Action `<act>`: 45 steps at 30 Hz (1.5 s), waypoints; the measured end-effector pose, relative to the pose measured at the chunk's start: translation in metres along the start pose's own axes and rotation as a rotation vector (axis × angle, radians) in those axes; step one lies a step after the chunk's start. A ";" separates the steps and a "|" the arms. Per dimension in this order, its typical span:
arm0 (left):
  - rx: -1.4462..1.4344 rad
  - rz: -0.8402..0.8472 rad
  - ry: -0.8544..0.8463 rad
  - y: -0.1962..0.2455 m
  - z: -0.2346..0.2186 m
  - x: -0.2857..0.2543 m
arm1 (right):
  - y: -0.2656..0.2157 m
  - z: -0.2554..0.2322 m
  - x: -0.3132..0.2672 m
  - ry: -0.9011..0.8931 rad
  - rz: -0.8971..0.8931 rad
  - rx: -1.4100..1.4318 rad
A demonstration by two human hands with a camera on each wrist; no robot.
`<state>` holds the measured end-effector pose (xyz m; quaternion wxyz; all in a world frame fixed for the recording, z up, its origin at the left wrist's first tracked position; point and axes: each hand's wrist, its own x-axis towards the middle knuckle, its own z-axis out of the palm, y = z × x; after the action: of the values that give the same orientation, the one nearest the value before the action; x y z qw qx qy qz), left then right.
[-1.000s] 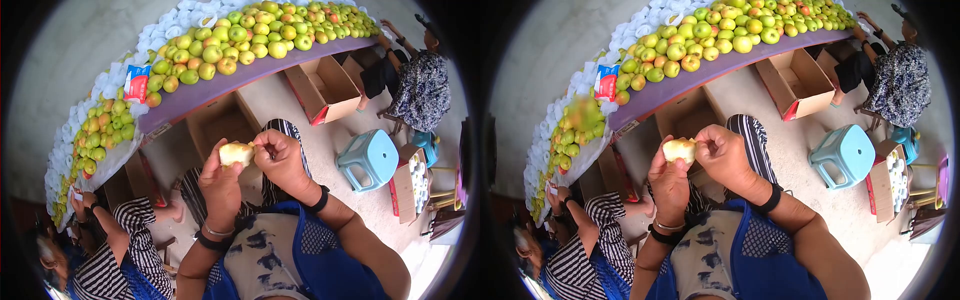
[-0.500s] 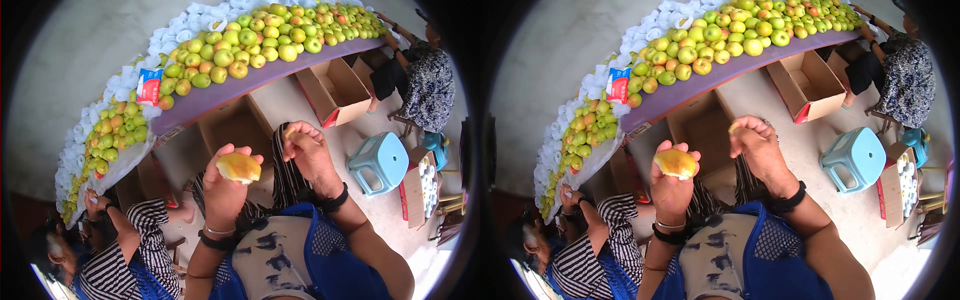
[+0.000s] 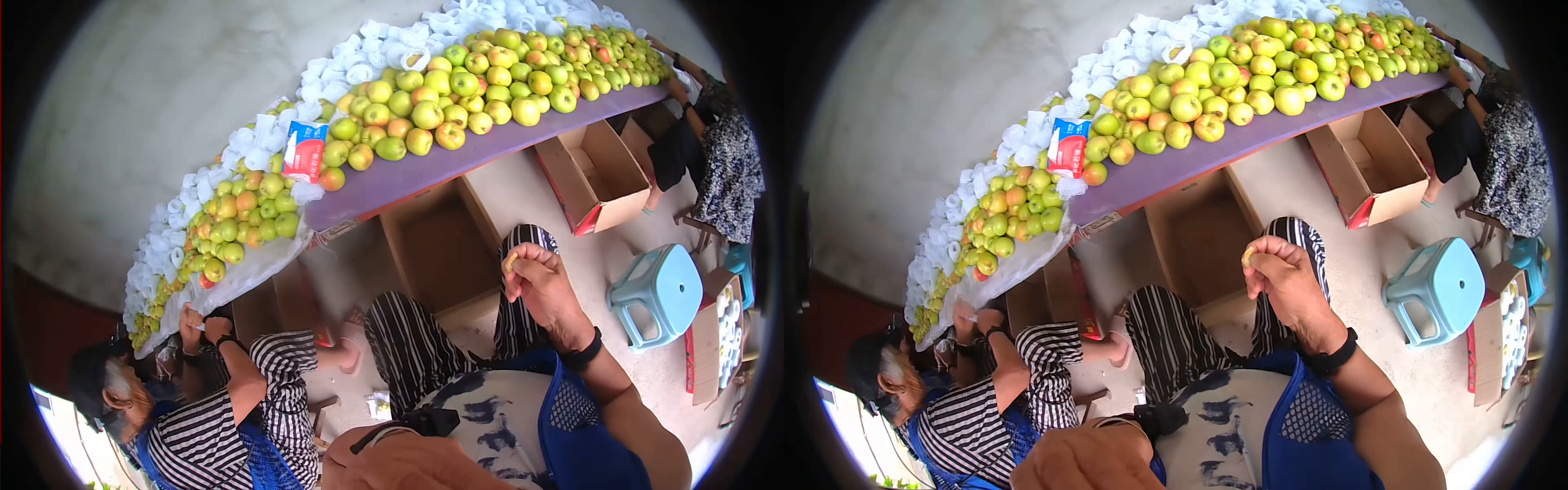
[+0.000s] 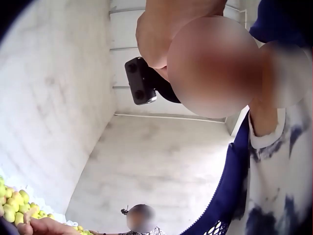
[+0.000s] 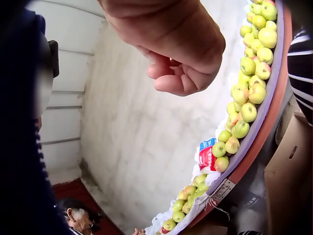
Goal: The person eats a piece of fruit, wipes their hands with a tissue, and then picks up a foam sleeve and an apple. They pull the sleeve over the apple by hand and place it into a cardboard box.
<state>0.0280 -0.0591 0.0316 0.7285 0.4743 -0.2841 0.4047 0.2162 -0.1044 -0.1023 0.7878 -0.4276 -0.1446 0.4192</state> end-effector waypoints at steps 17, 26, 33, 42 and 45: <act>0.327 0.071 0.089 0.038 0.009 -0.004 | 0.009 0.010 -0.004 -0.024 0.040 -0.055; 0.179 -0.010 0.059 0.040 -0.003 0.000 | -0.010 0.012 -0.004 -0.123 0.165 0.164; -0.177 -0.143 0.459 -0.007 -0.066 -0.010 | -0.042 0.016 -0.001 -0.201 0.201 0.214; -0.062 -0.276 0.517 -0.038 -0.100 -0.024 | -0.100 0.097 -0.061 -0.936 0.571 0.036; -0.110 -0.300 0.521 -0.042 -0.103 -0.026 | -0.083 0.110 -0.075 -1.070 0.596 0.203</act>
<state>0.0539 0.0177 -0.0483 0.8531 0.3507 -0.0360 0.3847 0.1513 -0.1260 0.0388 0.4920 -0.1030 -0.3531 0.7891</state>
